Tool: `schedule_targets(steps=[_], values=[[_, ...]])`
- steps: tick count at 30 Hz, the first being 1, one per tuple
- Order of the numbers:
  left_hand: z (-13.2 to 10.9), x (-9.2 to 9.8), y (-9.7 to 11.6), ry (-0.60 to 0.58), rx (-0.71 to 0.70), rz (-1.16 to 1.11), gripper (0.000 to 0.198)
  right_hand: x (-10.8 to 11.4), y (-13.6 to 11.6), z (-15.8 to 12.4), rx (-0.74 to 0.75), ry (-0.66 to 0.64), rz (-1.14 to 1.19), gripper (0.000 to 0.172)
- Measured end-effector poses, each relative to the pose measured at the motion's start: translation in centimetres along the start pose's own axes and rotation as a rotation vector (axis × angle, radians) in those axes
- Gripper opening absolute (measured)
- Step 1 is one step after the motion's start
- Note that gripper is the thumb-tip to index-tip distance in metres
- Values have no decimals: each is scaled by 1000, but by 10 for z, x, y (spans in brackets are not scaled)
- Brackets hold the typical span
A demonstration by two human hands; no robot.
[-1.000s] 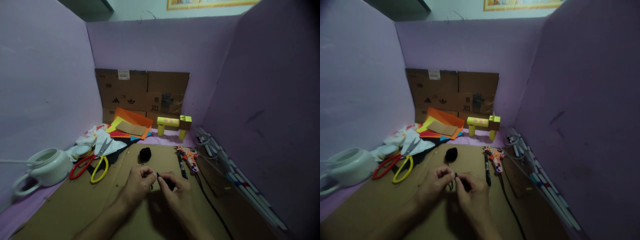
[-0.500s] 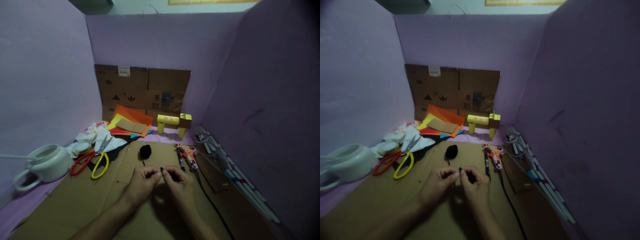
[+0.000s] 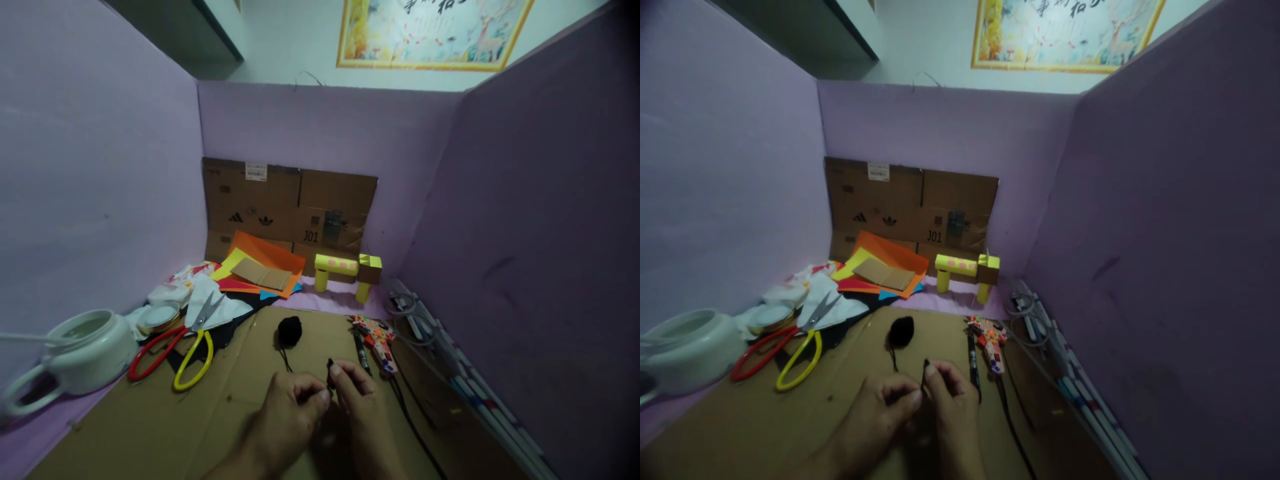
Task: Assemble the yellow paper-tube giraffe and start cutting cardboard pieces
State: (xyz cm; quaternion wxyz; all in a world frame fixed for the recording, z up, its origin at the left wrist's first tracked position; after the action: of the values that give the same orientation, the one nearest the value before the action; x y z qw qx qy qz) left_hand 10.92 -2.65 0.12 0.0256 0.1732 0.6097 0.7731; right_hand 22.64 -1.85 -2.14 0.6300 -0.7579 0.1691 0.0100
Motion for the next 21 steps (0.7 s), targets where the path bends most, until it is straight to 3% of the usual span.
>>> schedule_targets(steps=[7, 14, 16, 21], values=[[0, -6, 2, -10, -24, 5, 20, 2, 6, -1, -141, -84, 188, 29], [-1, -7, -14, -71, 50, -19, 20, -4, 11, -1, -197, -142, 382, 23], [1, 0, -11, -74, 7, 35, 18, -6, 8, -2, -173, -174, 370, 23], [12, 36, 8, 135, -78, 141, 33, -13, 4, -8, -149, -316, 275, 25]])
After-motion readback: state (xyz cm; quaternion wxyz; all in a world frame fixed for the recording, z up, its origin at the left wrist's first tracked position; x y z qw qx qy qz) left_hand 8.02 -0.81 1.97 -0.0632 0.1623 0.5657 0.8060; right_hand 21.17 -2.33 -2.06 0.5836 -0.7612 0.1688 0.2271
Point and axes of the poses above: each hand's wrist, its own z-axis towards the middle knuckle, its own x-axis out of the back of the hand, y = z × x, the point moved 5 cm from there along z, towards the middle knuckle, and after that the axes turned 12 degrees about -x, right-handed, at the moved point
